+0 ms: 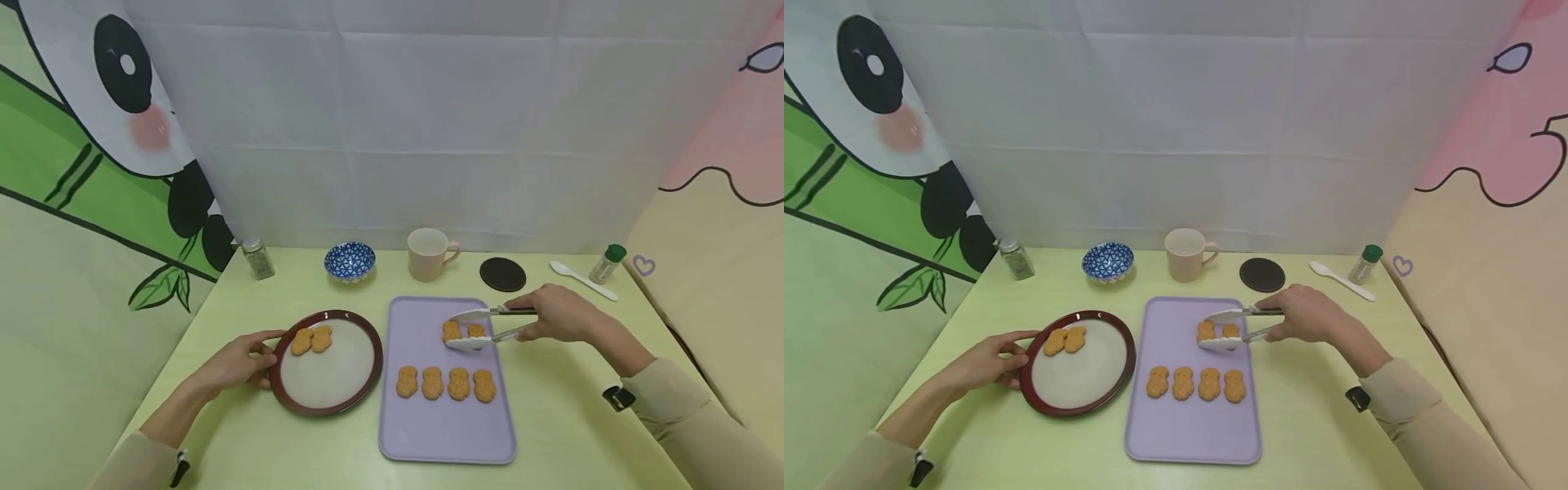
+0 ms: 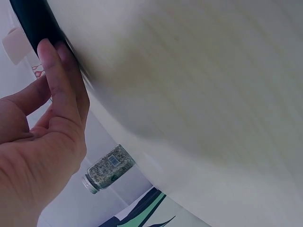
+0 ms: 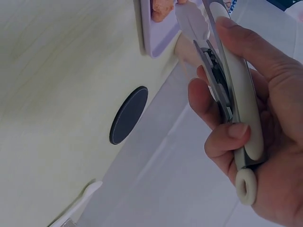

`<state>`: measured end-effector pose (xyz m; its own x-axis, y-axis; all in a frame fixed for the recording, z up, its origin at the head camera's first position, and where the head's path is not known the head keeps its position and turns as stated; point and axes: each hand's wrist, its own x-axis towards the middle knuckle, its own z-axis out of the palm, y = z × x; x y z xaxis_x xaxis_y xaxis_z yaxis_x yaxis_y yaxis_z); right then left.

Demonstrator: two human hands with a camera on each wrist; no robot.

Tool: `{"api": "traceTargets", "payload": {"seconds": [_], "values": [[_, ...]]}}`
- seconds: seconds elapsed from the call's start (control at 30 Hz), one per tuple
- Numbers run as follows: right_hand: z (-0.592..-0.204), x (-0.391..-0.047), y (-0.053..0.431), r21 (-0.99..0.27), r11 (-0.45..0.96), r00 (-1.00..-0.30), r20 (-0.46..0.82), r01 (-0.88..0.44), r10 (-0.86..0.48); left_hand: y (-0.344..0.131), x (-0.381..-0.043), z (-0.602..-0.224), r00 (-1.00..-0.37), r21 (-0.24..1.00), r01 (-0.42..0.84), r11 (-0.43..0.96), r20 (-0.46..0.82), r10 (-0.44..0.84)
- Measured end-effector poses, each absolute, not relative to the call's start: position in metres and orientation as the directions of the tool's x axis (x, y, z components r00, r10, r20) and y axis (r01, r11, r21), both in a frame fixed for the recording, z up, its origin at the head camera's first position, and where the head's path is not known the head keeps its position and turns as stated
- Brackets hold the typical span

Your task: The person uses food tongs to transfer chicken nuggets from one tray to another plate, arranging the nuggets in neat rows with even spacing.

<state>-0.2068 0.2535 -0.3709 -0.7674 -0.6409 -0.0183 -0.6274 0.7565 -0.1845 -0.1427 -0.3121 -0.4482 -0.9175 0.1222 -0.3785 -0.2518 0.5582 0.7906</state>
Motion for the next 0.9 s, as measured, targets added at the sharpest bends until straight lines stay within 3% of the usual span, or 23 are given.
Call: {"api": "traceTargets", "payload": {"seconds": [0.17, 0.33, 0.63, 0.9], "values": [[-0.367, -0.209, 0.236, -0.226, 0.739, -0.763, 0.029, -0.634, -0.646, -0.313, -0.144, -0.448, -0.918, 0.790, -0.248, 0.561, -0.377, 0.126], [-0.360, -0.209, 0.190, -0.237, 0.708, -0.739, 0.074, -0.666, -0.670, -0.314, -0.144, -0.450, -0.918, 0.792, -0.241, 0.562, -0.374, 0.134], [-0.359, -0.207, 0.099, -0.214, 0.716, -0.735, 0.016, -0.664, -0.678, -0.316, -0.146, -0.454, -0.917, 0.795, -0.253, 0.551, -0.379, 0.125], [-0.373, -0.207, 0.068, -0.218, 0.709, -0.728, 0.009, -0.671, -0.686, -0.315, -0.144, -0.453, -0.919, 0.788, -0.252, 0.562, -0.378, 0.117]]}}
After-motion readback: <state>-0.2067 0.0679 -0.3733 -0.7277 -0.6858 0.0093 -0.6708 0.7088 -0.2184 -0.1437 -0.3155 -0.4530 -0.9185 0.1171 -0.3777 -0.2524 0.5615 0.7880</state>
